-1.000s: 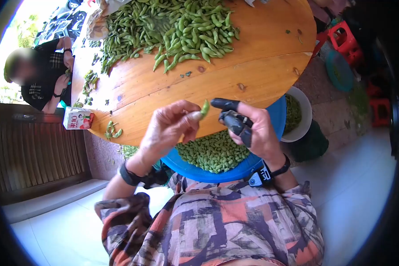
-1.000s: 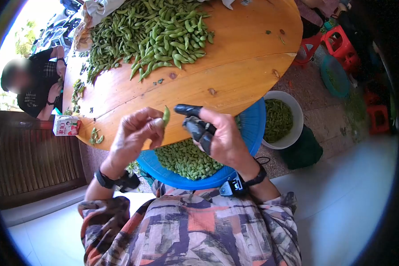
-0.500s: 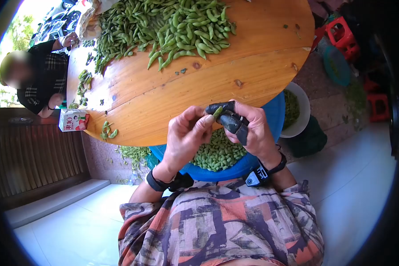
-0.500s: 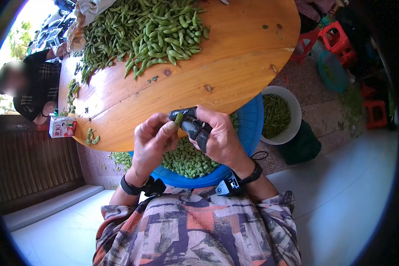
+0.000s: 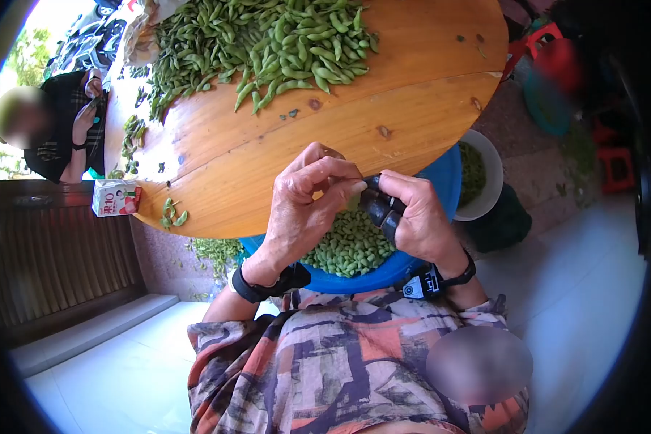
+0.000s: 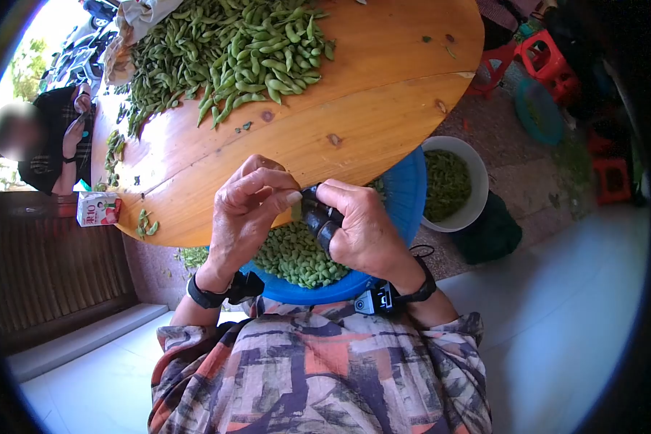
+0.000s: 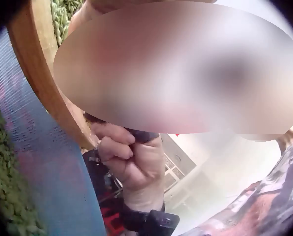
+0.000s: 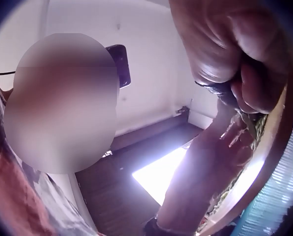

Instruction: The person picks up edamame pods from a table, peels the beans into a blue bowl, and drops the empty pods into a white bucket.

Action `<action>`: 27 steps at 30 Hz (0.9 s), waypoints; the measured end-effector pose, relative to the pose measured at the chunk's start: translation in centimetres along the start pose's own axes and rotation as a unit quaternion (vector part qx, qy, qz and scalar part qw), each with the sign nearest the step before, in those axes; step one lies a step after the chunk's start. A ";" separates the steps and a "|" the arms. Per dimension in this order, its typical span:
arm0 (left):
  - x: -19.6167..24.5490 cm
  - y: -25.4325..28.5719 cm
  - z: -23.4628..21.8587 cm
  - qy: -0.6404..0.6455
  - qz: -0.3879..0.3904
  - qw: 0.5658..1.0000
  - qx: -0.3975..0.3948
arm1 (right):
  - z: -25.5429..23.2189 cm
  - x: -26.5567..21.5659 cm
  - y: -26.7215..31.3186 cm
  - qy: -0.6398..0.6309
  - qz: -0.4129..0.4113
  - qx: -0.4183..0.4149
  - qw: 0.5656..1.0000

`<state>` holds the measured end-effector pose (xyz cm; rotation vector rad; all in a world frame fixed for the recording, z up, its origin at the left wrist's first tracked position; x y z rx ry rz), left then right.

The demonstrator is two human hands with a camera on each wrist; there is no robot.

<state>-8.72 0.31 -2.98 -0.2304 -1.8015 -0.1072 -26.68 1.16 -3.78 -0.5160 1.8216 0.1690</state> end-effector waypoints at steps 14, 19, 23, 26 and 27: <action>0.6 1.2 1.0 0.210 -0.210 0.952 -0.071 | -0.5 -1.0 0.2 -0.072 0.023 -0.009 0.997; -0.2 1.4 0.5 -0.026 -0.076 0.996 -0.044 | -0.5 -0.7 0.3 -0.011 -0.046 0.042 0.998; 0.0 1.2 0.2 0.061 -0.153 0.982 -0.091 | 0.6 -0.9 0.5 0.130 -0.093 0.093 0.983; -0.7 1.1 0.8 0.229 -0.187 0.952 -0.073 | 2.8 -1.7 0.6 0.185 -0.117 0.188 0.957; -0.9 1.2 1.2 0.230 -0.187 0.952 -0.073 | 3.2 -1.4 0.8 0.212 -0.130 0.182 0.951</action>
Point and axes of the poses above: each hand's wrist, its own y-axis away from the middle knuckle, its own z-axis out of the palm, x = y × z, the point moved 2 cm from there along -y, towards the middle knuckle, and after that the axes turned 5 degrees about -z, right-handed, at the moved point
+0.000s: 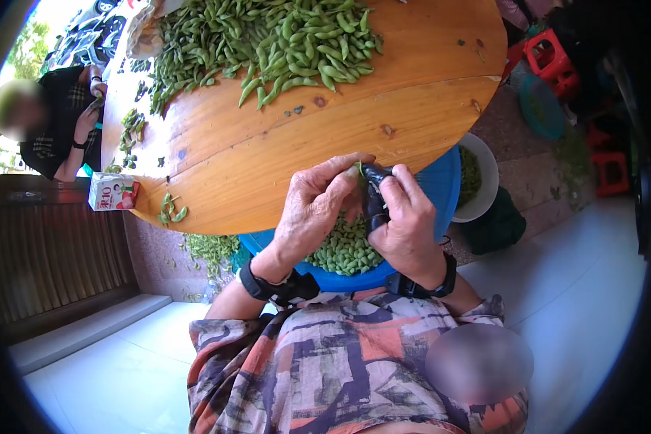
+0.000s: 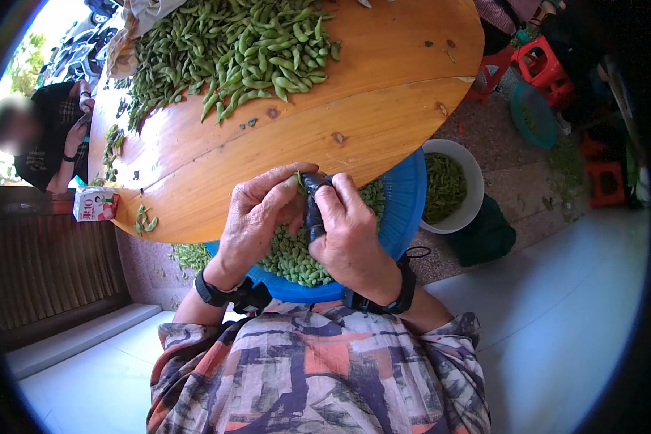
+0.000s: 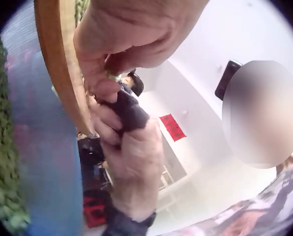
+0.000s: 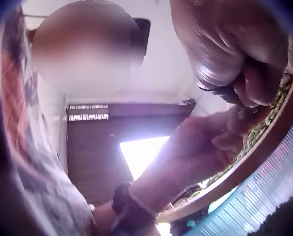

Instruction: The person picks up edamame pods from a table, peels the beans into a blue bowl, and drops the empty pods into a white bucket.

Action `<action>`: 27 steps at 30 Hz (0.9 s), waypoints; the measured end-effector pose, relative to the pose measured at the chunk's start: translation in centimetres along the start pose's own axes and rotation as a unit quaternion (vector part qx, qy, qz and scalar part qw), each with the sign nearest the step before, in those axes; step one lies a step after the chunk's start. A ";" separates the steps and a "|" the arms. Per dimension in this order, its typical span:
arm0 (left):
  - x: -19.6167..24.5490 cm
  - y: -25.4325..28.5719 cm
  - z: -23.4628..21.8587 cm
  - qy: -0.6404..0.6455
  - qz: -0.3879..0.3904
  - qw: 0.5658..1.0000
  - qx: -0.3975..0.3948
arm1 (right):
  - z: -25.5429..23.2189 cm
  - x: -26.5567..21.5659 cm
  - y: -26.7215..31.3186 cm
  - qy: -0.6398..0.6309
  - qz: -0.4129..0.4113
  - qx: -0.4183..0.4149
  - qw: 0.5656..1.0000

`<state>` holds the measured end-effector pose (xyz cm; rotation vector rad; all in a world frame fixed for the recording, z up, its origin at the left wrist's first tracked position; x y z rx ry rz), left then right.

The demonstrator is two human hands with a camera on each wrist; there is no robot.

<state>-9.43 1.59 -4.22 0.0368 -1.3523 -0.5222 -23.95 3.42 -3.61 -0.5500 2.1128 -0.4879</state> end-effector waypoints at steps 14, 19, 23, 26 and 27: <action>-1.4 -0.5 2.4 0.313 0.020 0.950 -0.001 | 0.5 -0.3 0.3 0.079 -0.054 0.051 0.994; -2.2 -0.5 1.9 0.254 0.028 0.967 0.022 | -0.2 0.8 -0.6 -0.011 0.018 0.037 0.999; -1.8 -0.3 1.8 0.025 0.036 0.994 0.101 | -1.1 2.6 -0.4 -0.385 0.249 -0.033 0.888; -0.2 -0.2 1.0 0.041 0.000 0.998 0.039 | -1.1 4.4 -0.3 -0.571 0.281 -0.053 0.770; -0.1 -0.2 1.1 0.085 -0.031 0.996 0.006 | -1.2 4.3 -0.3 -0.571 0.280 -0.052 0.770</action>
Point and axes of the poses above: each hand's wrist, its own y-axis away from the middle knuckle, its own z-axis out of the palm, x = y × z, the point moved 2 cm from there along -y, towards the middle knuckle, and after that the axes turned 5 degrees about -z, right-handed, at the moved point
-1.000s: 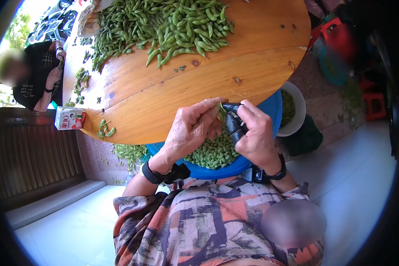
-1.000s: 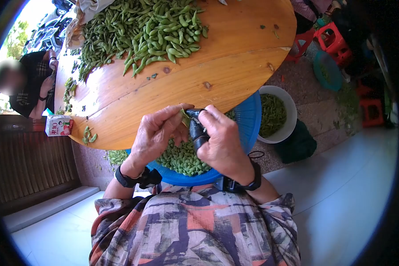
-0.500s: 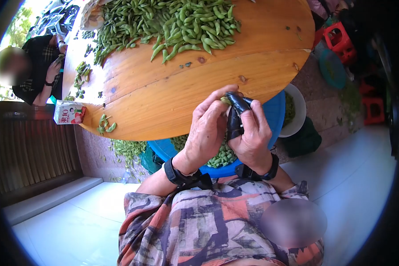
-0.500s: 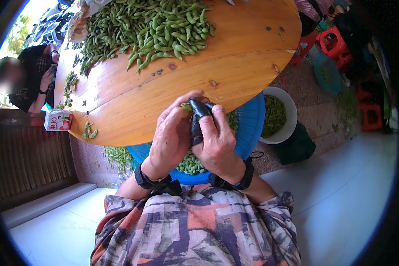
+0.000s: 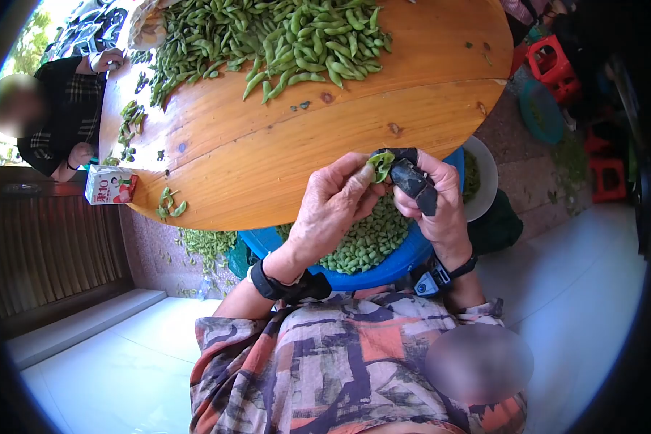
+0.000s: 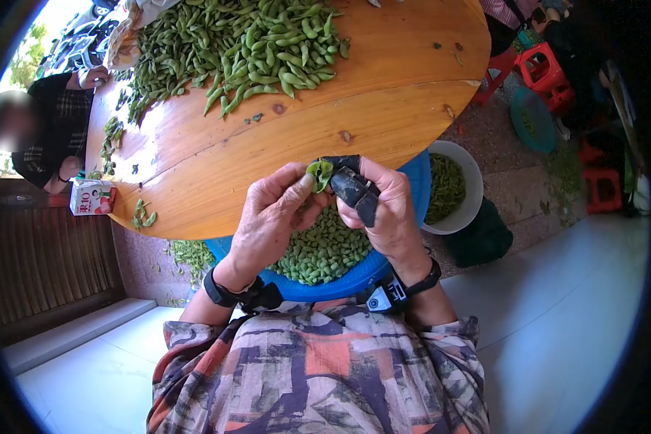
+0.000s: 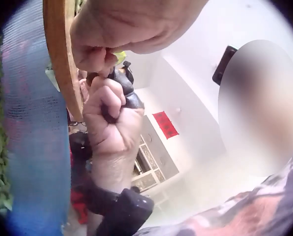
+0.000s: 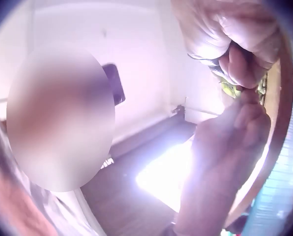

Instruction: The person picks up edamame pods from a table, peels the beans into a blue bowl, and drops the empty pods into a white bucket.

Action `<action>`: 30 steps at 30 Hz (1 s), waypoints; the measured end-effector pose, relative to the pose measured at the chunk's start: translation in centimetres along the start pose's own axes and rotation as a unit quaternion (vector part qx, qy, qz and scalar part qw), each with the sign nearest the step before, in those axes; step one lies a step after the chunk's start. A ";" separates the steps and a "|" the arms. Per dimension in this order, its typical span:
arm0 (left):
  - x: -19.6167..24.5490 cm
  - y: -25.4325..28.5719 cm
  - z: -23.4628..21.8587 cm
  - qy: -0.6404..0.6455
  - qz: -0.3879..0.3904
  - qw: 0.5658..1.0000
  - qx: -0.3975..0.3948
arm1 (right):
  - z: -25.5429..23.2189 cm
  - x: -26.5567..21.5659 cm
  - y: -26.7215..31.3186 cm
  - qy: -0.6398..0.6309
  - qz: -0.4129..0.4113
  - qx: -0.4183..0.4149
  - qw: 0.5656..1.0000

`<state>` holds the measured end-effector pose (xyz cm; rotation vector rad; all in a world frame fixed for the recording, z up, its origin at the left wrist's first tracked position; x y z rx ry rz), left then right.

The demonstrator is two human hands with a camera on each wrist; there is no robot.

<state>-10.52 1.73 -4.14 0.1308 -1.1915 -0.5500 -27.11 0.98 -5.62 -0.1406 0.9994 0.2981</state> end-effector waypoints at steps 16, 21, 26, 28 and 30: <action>6.7 -0.2 -6.4 -0.511 0.198 0.836 0.039 | -9.2 -9.5 6.3 0.699 -0.038 0.366 0.613; 11.5 -5.7 -12.7 -0.675 0.241 0.652 0.248 | -10.9 -9.3 7.1 0.723 -0.037 0.371 0.581; 11.0 -5.4 -12.5 -0.669 0.237 0.667 0.227 | -10.3 -7.7 5.8 0.710 -0.077 0.343 0.610; 10.2 -4.6 -12.8 -0.672 0.203 0.675 0.228 | -7.5 -6.9 4.4 0.650 -0.104 0.261 0.706; 9.6 -3.2 -11.9 -0.663 0.207 0.687 0.214 | -5.5 -5.4 3.3 0.553 -0.155 0.185 0.797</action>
Point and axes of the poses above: each hand's wrist, its own y-axis away from the middle knuckle, its own z-axis out of the palm, x = y × z, the point moved 2 cm from there along -y, towards the middle knuckle, and after that the axes turned 5 degrees about -z, right-handed, at the moved point
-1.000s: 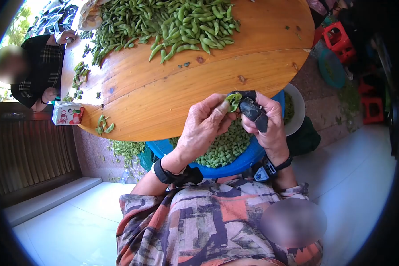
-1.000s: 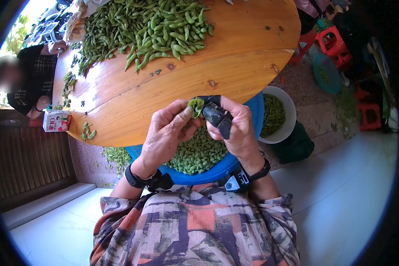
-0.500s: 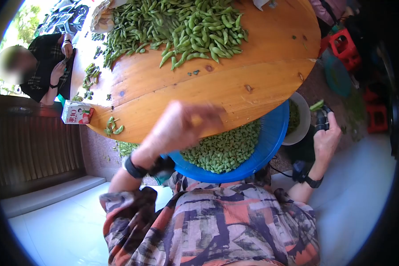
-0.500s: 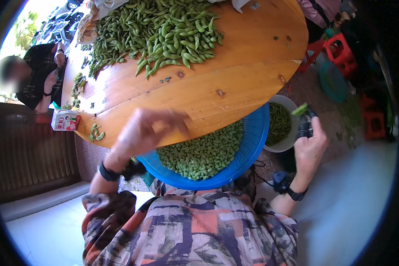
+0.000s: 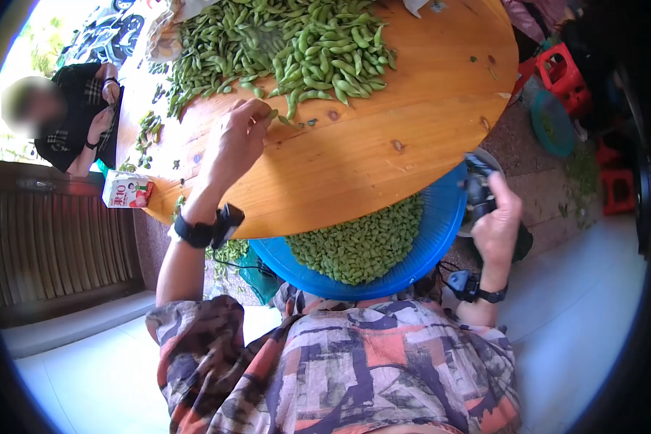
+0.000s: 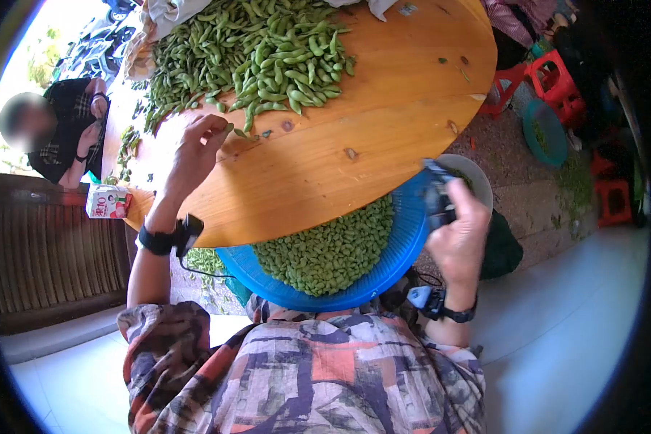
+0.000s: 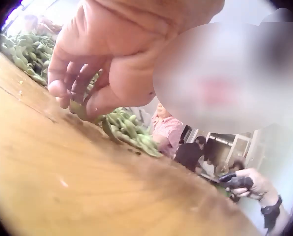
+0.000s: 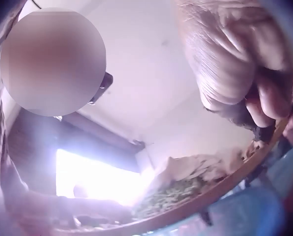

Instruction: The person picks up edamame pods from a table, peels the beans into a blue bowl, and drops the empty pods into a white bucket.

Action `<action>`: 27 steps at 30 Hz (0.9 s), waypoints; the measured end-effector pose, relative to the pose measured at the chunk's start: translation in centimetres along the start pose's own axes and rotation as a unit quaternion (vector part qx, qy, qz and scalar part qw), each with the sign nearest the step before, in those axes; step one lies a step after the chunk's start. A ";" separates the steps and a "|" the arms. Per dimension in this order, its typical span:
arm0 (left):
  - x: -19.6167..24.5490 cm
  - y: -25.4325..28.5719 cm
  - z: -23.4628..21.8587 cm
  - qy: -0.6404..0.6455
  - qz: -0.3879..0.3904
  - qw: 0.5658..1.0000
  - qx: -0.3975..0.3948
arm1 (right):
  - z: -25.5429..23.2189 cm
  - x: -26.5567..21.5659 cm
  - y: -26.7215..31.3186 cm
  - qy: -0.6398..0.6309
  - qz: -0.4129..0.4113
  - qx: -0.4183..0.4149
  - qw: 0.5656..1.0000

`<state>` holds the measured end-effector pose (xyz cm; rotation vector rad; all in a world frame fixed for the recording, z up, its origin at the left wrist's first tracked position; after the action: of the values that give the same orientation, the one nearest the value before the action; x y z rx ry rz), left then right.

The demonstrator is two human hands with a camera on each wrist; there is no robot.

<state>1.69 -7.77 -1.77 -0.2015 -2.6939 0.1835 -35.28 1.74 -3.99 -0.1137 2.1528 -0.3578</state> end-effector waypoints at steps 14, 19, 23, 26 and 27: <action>10.5 8.8 6.1 0.499 -0.050 0.865 -0.006 | 8.6 -4.9 0.0 -0.550 0.179 -0.227 0.784; 10.4 9.2 6.3 0.359 0.015 0.932 0.052 | 8.6 -4.7 -0.1 -0.521 0.171 -0.235 0.803; 10.7 9.2 5.8 0.332 0.038 0.938 0.088 | 8.4 -4.3 -0.2 -0.582 0.180 -0.258 0.750; 10.9 9.1 6.1 0.406 0.020 0.912 0.061 | 8.3 -4.3 -0.1 -0.531 0.163 -0.236 0.797; 10.9 9.1 6.3 0.477 -0.013 0.878 0.037 | 8.2 -4.5 -0.1 -0.532 0.164 -0.235 0.797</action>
<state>-9.77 2.40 -4.47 -0.1689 -1.6985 0.1273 -26.02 0.90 -4.82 -0.1671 1.0425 0.4002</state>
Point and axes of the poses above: each hand's wrist, its own y-axis away from the middle knuckle, its own z-axis out of the palm, x = y × z, the point moved 2 cm from there along -y, towards the middle knuckle, and after that the axes turned 5 degrees about -z, right-handed, at the moved point
